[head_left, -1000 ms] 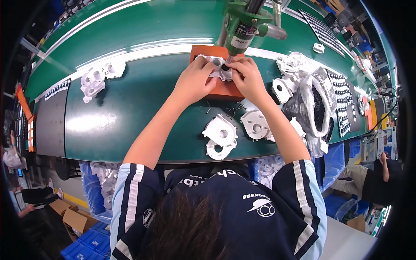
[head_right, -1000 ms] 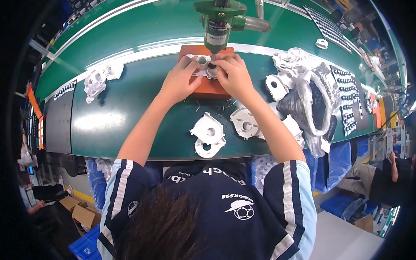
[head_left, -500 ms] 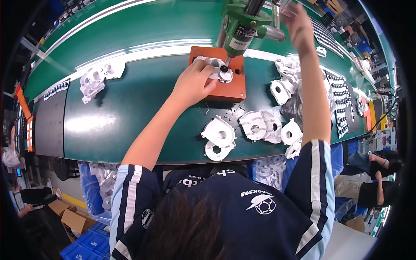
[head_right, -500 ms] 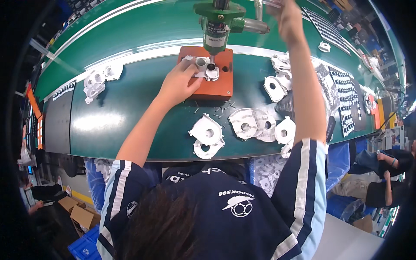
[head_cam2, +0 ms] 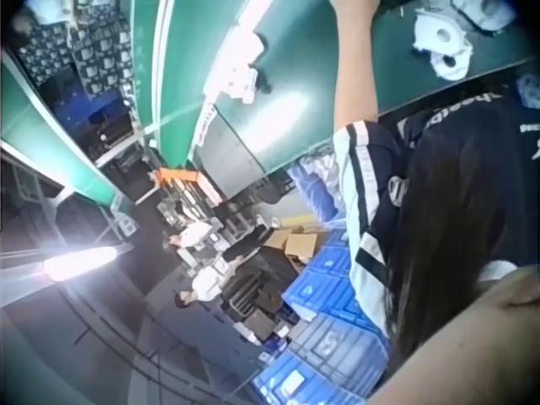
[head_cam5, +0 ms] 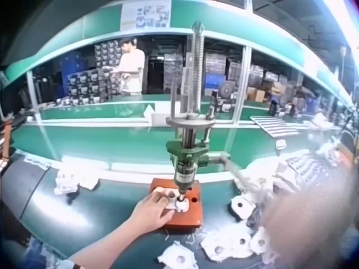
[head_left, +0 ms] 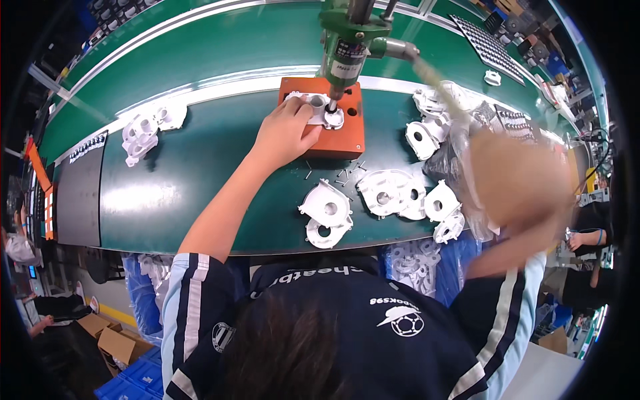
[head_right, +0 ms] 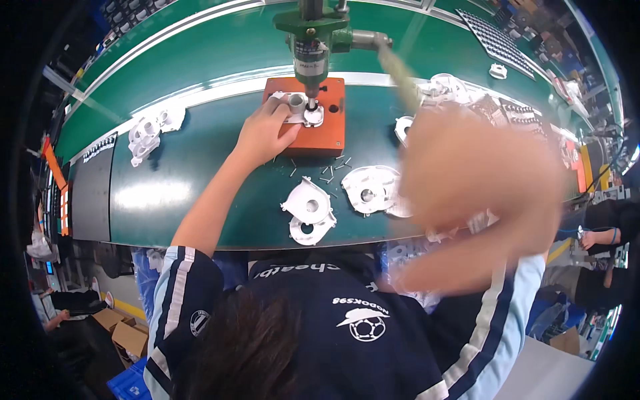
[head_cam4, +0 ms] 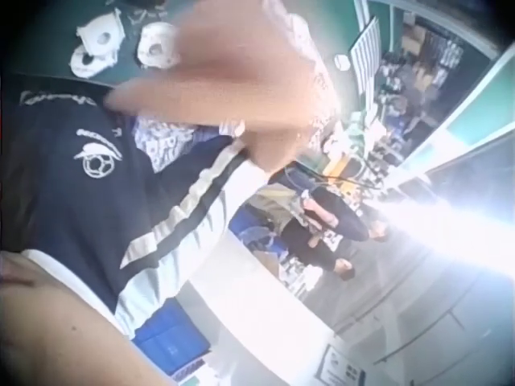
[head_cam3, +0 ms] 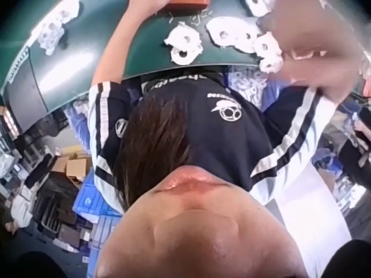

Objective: Assembling white plastic components onto bases using a manual press tool on a factory assembly line.

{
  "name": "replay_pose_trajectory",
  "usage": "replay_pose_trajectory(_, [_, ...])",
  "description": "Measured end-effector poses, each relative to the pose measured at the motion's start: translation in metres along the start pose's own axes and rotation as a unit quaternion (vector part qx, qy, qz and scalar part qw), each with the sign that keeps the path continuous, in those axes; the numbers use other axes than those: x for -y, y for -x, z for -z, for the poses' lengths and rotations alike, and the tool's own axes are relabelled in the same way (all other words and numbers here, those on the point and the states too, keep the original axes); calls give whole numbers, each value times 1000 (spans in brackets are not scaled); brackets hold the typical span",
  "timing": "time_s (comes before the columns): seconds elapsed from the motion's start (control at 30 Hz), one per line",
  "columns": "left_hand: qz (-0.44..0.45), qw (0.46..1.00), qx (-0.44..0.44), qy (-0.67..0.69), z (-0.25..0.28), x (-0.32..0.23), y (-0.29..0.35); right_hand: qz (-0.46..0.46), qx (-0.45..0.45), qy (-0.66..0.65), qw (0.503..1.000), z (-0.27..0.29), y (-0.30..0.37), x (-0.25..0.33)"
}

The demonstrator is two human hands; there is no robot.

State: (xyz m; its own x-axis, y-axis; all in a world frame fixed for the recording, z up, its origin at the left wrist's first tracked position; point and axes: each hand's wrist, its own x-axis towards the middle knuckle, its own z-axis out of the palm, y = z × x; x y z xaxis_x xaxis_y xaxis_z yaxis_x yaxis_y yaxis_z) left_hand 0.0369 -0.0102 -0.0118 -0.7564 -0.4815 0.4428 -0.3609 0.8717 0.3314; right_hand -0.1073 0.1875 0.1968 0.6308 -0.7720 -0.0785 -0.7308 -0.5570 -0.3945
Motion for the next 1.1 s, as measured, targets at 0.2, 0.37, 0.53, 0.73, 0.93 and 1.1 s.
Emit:
replay_pose_trajectory(0.2, [39, 988, 90, 119, -1, -29, -38, -36, -101, 70, 992, -49, 38, -7])
replay_pose_trajectory(0.37, [-22, 990, 92, 106, -23, 18, -55, 113, -444, -496, 738, 49, 31, -54])
replay_pose_trajectory(0.53, [-89, 983, 158, -37, 21, -26, -80, -63, -581, -414, 698, 94, 4, -142])
replay_pose_trajectory(0.73, [107, 971, 89, -194, 59, 26, -89, -275, -586, -224, 729, -6, 25, -176])
replay_pose_trajectory(0.93, [91, 974, -111, -173, 11, 111, -102, -486, -278, 102, 822, -133, 85, -168])
replay_pose_trajectory(1.1, [36, 989, -139, 41, 20, 51, -66, -525, -186, 213, 802, -161, 76, -161])
